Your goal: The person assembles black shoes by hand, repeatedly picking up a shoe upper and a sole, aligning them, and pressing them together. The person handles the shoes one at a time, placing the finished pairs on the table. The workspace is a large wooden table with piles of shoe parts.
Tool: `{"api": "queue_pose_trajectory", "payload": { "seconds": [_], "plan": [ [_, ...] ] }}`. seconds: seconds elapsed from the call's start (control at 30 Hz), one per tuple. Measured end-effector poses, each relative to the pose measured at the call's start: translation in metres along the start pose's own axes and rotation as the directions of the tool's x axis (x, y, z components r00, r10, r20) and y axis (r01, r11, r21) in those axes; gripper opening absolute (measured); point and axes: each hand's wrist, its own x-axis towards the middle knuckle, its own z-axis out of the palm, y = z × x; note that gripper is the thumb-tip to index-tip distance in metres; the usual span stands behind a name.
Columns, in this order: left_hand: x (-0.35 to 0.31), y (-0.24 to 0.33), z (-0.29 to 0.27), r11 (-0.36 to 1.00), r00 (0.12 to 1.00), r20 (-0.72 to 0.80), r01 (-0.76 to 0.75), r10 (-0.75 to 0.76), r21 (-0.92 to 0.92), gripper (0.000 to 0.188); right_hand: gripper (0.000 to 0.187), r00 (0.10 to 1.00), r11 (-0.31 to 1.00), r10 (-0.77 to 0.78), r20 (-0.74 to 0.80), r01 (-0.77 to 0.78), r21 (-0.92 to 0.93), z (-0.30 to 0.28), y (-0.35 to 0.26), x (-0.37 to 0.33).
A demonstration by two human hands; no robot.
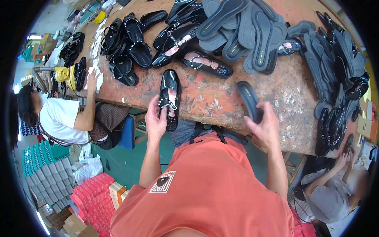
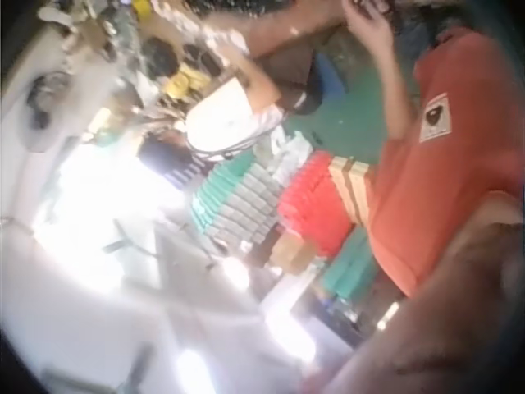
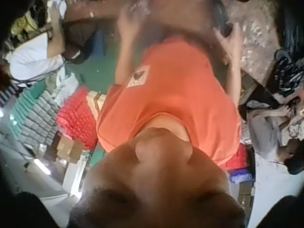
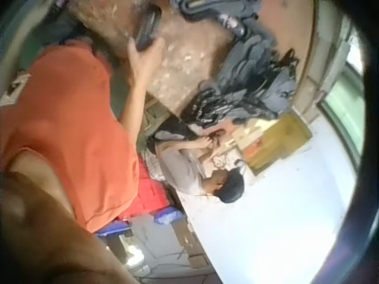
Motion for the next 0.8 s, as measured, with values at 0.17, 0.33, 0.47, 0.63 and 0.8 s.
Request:
{"api": "queue_pose_trajectory", "payload": {
  "seconds": [0.17,0.33,0.47,0.63,0.8],
  "plan": [
    [0.003,0.032,-0.01,0.999,0.984,0.178,-0.026,0.019,0.036,0.035,0.041,0.993,0.895,0.087,-0.084,-0.041,0.444,-0.005,0.044,-0.017],
    [0.04,0.068,0.084,0.945,0.714,0.667,-0.323,0.214,0.042,0.034,0.035,0.999,0.852,0.033,-0.002,-0.028,0.523,-0.033,0.036,-0.007],
    [0.046,0.069,0.129,0.86,0.732,0.56,-0.506,0.388,0.066,0.032,0.03,0.945,0.949,-0.292,0.147,0.305,-0.077,-0.071,0.01,0.018],
    [0.018,0.068,0.067,0.912,0.949,0.31,-0.083,-0.05,0.402,0.051,0.031,0.792,0.77,-0.464,0.396,0.582,-0.261,-0.07,-0.019,0.043],
    [-0.015,0.028,0.065,0.977,0.916,0.341,0.197,-0.214,0.084,0.057,0.03,0.657,0.72,-0.585,0.476,0.691,-0.069,-0.007,-0.038,0.079]
  ]
}}
